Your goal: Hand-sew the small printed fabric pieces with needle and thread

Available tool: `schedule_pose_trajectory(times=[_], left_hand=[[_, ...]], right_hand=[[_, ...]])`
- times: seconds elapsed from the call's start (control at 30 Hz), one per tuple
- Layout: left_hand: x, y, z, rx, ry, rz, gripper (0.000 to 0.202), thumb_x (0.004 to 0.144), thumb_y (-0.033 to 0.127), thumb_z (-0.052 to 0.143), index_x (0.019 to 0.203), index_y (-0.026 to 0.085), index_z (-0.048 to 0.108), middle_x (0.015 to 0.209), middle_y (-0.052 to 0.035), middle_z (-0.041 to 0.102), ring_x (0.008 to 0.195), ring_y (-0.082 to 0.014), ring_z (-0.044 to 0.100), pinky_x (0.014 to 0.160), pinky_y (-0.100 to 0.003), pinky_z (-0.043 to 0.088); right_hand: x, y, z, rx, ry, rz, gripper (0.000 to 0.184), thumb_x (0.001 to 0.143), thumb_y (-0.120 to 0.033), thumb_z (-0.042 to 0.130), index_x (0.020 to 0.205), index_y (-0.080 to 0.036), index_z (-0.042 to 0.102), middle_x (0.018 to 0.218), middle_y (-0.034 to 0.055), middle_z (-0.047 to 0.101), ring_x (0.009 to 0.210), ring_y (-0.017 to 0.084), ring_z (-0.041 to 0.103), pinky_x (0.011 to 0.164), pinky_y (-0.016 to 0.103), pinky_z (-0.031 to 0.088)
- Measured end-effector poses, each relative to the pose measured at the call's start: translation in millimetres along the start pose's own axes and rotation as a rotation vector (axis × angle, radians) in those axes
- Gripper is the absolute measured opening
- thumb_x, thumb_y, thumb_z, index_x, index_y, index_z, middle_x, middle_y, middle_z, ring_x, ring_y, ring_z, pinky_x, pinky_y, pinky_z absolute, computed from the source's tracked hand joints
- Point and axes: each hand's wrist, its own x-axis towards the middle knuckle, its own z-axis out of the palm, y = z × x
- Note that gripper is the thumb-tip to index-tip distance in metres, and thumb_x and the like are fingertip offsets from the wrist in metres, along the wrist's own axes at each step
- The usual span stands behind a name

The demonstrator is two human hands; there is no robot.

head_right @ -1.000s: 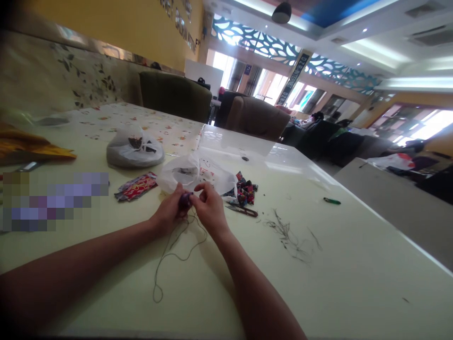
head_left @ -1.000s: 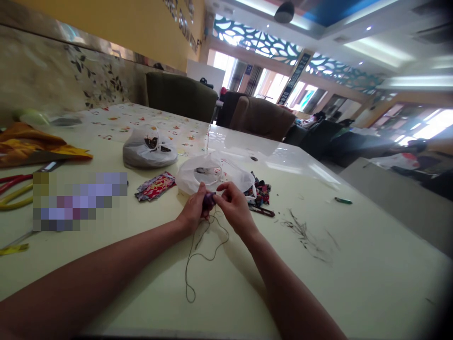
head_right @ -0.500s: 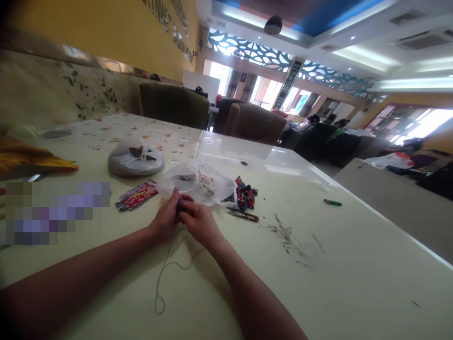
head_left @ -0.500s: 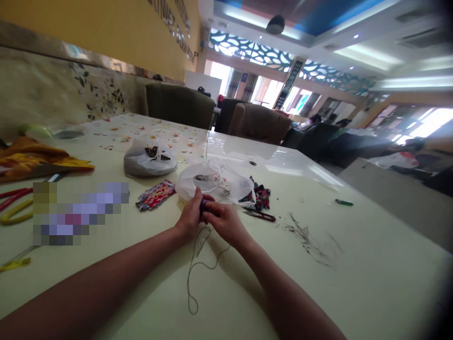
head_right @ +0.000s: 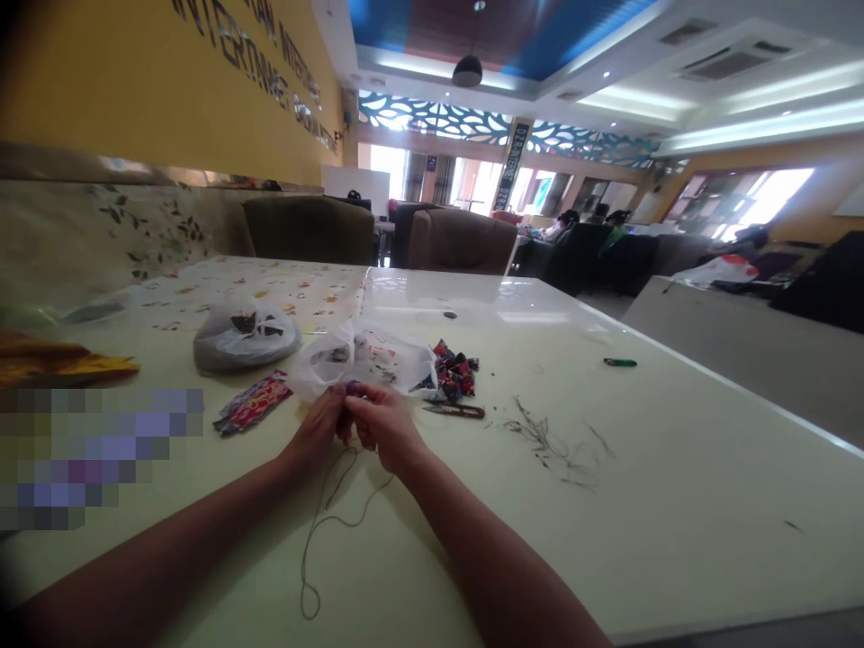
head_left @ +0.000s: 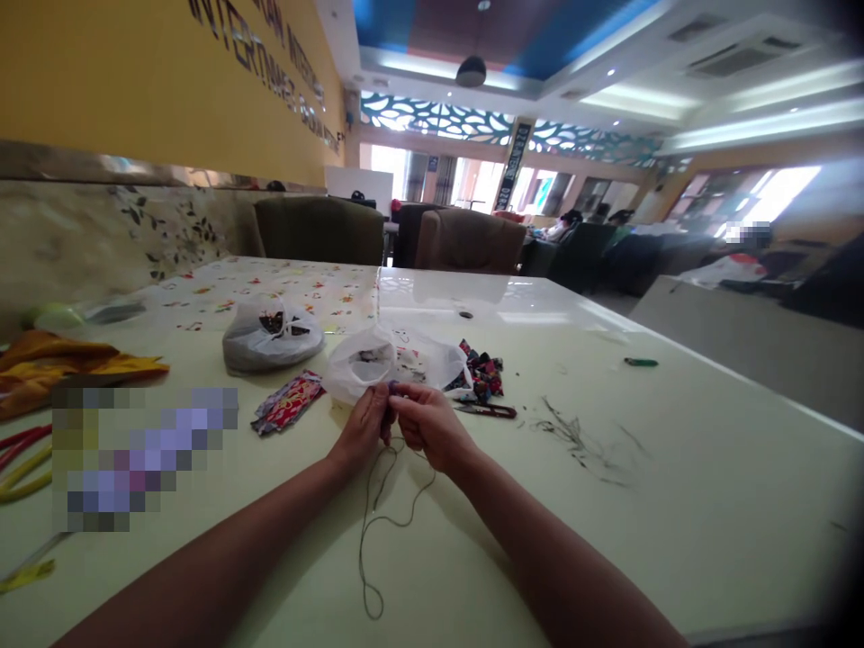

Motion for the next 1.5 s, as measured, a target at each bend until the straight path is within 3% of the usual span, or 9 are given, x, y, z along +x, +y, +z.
schedule_pose_trajectory(times=[0.1, 0.3, 0.5, 0.7, 0.87, 1.03, 1.2, 1.37, 1.5], left_hand=[[0, 2, -0.3, 0.011, -0.01, 0.011, 0.053, 0.081, 0.071, 0.053, 0.076, 0.018, 0.054, 0.05, 0.0055, 0.045, 0.041, -0.01, 0.044, 0.039, -0.021, 0.037], [3, 3, -1.5, -0.073, 0.034, 0.0, 0.052, 0.084, 0.069, 0.052, 0.072, 0.018, 0.055, 0.055, 0.0044, 0.046, 0.044, -0.0092, 0.04, 0.043, -0.023, 0.042], [5, -5, -6.0, -0.046, 0.024, -0.041, 0.055, 0.085, 0.07, 0.049, 0.07, 0.018, 0.056, 0.049, 0.0031, 0.047, 0.043, -0.0105, 0.046, 0.043, -0.023, 0.041], [7, -5, -6.0, -0.272, 0.081, -0.093, 0.052, 0.081, 0.063, 0.061, 0.108, 0.018, 0.06, 0.069, 0.0023, 0.059, 0.046, -0.0089, 0.046, 0.043, -0.023, 0.044], [6, -4, -2.8, -0.326, 0.152, -0.188, 0.051, 0.074, 0.062, 0.069, 0.096, 0.016, 0.06, 0.069, 0.0015, 0.059, 0.051, -0.0102, 0.053, 0.042, -0.02, 0.042], [8, -8, -4.2, -0.359, 0.138, -0.217, 0.049, 0.077, 0.064, 0.066, 0.085, 0.016, 0.058, 0.057, 0.0052, 0.051, 0.042, -0.0069, 0.041, 0.039, -0.019, 0.038], [5, -8, -2.7, -0.287, 0.145, -0.183, 0.047, 0.078, 0.063, 0.065, 0.085, 0.016, 0.06, 0.059, 0.003, 0.055, 0.044, -0.0082, 0.047, 0.04, -0.019, 0.037], [6, -8, -1.2, -0.431, 0.165, -0.278, 0.044, 0.082, 0.06, 0.063, 0.085, 0.017, 0.058, 0.056, 0.0038, 0.052, 0.041, -0.0076, 0.042, 0.039, -0.019, 0.035], [11, -3, -3.7, -0.524, 0.131, -0.376, 0.038, 0.091, 0.054, 0.054, 0.082, 0.017, 0.053, 0.053, 0.0047, 0.048, 0.037, -0.0056, 0.033, 0.037, -0.017, 0.03]], right_hand=[[-2, -3, -1, 0.069, -0.084, 0.028, 0.044, 0.07, -0.039, 0.072, 0.106, -0.014, 0.064, 0.042, -0.0125, 0.037, 0.033, 0.004, 0.025, 0.034, 0.018, 0.016], [4, -4, -3, -0.17, 0.118, -0.153, 0.028, 0.071, -0.03, 0.066, 0.093, -0.014, 0.069, 0.043, -0.0098, 0.043, 0.036, 0.004, 0.027, 0.035, 0.018, 0.019], [-4, -9, 2, -0.131, -0.072, -0.067, 0.036, 0.072, -0.029, 0.061, 0.105, -0.016, 0.069, 0.048, -0.0059, 0.056, 0.033, 0.005, 0.029, 0.031, 0.017, 0.02], [-1, -4, 2, -0.2, 0.015, -0.119, 0.033, 0.073, -0.02, 0.057, 0.102, -0.016, 0.072, 0.043, -0.0079, 0.048, 0.034, 0.005, 0.032, 0.035, 0.017, 0.025], [2, 2, 0, -0.346, -0.062, -0.109, 0.028, 0.069, -0.011, 0.057, 0.092, -0.018, 0.071, 0.053, -0.0049, 0.059, 0.041, 0.007, 0.044, 0.041, 0.017, 0.033], [3, -1, -5, -0.497, 0.013, -0.248, 0.024, 0.077, -0.013, 0.055, 0.094, -0.019, 0.071, 0.057, -0.0041, 0.061, 0.048, 0.01, 0.052, 0.05, 0.02, 0.041], [5, 8, -5, -0.683, -0.11, -0.252, 0.02, 0.074, -0.005, 0.05, 0.076, -0.017, 0.066, 0.069, 0.0019, 0.069, 0.062, 0.015, 0.062, 0.059, 0.024, 0.046], [8, 11, -8, -0.697, -0.055, -0.301, 0.024, 0.078, -0.011, 0.053, 0.093, -0.019, 0.069, 0.065, -0.0013, 0.066, 0.057, 0.013, 0.057, 0.056, 0.023, 0.041], [15, 1, -26, -0.748, 0.209, -0.377, 0.018, 0.084, -0.023, 0.056, 0.089, -0.018, 0.071, 0.06, -0.0017, 0.059, 0.055, 0.013, 0.05, 0.056, 0.024, 0.037]])
